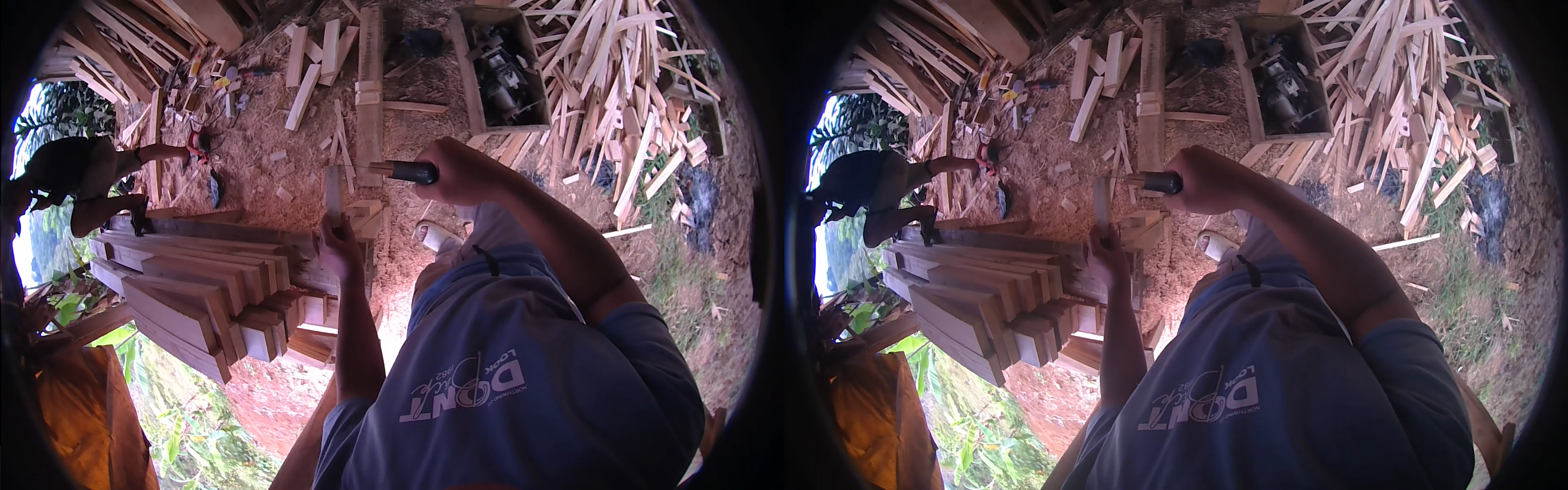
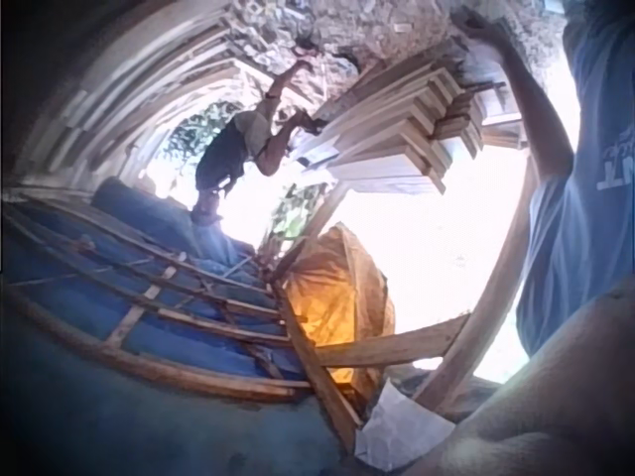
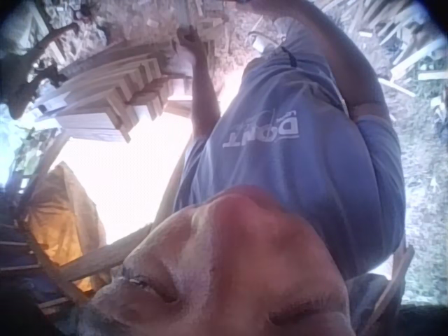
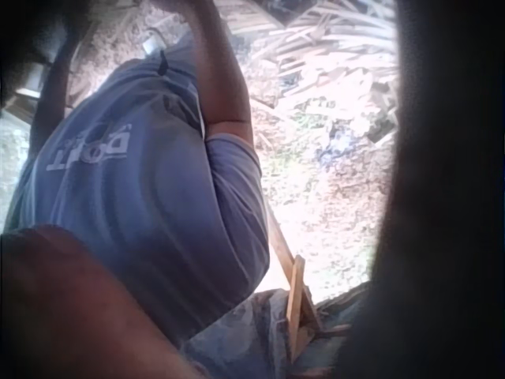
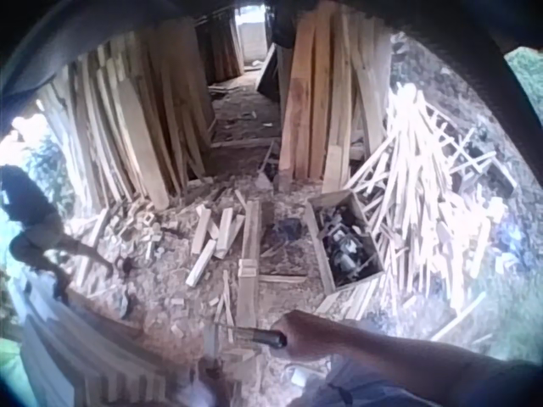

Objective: The person uses a hand saw to cut a wooden plank that is resting on a makeshift wooden workbench. The person holds the plank steady with one hand while sawing with the other, creating sawdust and wood shavings on the ground.

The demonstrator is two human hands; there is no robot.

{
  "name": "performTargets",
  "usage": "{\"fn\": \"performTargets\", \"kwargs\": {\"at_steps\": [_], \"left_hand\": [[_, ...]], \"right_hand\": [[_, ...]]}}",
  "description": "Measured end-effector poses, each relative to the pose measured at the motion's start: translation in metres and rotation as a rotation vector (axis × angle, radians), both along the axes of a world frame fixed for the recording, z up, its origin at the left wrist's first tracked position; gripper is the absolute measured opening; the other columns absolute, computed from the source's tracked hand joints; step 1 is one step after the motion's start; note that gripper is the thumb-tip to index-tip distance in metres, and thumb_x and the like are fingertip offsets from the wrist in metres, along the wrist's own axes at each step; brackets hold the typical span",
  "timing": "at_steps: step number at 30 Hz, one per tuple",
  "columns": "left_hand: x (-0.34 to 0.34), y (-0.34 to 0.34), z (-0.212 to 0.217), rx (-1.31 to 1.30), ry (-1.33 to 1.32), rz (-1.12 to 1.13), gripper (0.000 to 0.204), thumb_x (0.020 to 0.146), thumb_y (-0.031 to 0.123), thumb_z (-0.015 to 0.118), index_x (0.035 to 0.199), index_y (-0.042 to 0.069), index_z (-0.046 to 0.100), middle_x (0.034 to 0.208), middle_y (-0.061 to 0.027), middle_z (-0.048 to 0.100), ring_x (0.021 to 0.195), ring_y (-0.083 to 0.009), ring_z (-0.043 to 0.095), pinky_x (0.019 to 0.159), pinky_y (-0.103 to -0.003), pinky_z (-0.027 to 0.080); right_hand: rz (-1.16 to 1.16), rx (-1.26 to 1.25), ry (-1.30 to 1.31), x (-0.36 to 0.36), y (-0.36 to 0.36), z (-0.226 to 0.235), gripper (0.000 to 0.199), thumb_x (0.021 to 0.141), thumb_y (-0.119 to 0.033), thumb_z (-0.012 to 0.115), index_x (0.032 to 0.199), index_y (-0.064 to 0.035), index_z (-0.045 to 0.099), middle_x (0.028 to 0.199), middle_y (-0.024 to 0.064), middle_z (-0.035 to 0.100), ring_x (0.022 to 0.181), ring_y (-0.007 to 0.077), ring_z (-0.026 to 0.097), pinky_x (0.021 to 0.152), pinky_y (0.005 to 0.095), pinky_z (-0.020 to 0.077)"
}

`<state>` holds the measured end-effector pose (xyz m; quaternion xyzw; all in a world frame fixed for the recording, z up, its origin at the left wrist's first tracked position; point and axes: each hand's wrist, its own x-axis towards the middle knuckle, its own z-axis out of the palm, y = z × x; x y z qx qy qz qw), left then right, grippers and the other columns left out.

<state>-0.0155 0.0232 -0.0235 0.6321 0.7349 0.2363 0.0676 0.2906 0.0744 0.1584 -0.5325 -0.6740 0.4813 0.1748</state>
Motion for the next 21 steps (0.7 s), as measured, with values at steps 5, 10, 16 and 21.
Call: {"fn": "performTargets", "kwargs": {"at_steps": [5,10,16,21], "left_hand": [[-0.001,-0.001,0.0,0.013,0.033,0.0,0.035,0.097,0.034,0.075,0.121,0.009,0.069,0.087,-0.0109,0.078,0.082,-0.0318,0.075,0.111,-0.048,0.05],[-0.001,0.0,0.001,-0.002,0.04,-0.023,0.037,0.097,0.035,0.074,0.123,0.008,0.069,0.087,-0.0123,0.078,0.083,-0.0323,0.075,0.111,-0.048,0.05],[-0.004,0.0,-0.001,-0.035,0.067,-0.033,0.042,0.098,0.039,0.073,0.125,0.007,0.069,0.086,-0.0127,0.078,0.084,-0.0321,0.075,0.11,-0.048,0.05],[-0.001,-0.001,-0.002,-0.032,0.079,-0.028,0.044,0.098,0.041,0.073,0.126,0.007,0.069,0.085,-0.0123,0.078,0.082,-0.0308,0.075,0.11,-0.047,0.05]], "right_hand": [[-0.01,-0.042,0.012,0.01,0.006,-0.004,0.02,0.082,-0.015,0.077,0.081,0.0029,0.07,0.063,0.0128,0.065,0.06,0.0211,0.067,0.062,0.0388,0.0501],[0.072,-0.027,-0.012,0.022,0.016,-0.004,0.021,0.082,-0.016,0.078,0.081,0.0027,0.069,0.065,0.0121,0.066,0.061,0.0217,0.067,0.062,0.0398,0.0505],[0.108,-0.047,-0.062,0.024,0.024,0.004,0.021,0.081,-0.016,0.08,0.083,0.0023,0.069,0.072,0.0128,0.068,0.064,0.0243,0.068,0.065,0.0411,0.0504],[0.099,-0.017,-0.034,0.027,0.022,-0.001,0.022,0.081,-0.016,0.08,0.084,0.0024,0.069,0.068,0.0122,0.066,0.065,0.0244,0.068,0.066,0.0412,0.0502]]}}
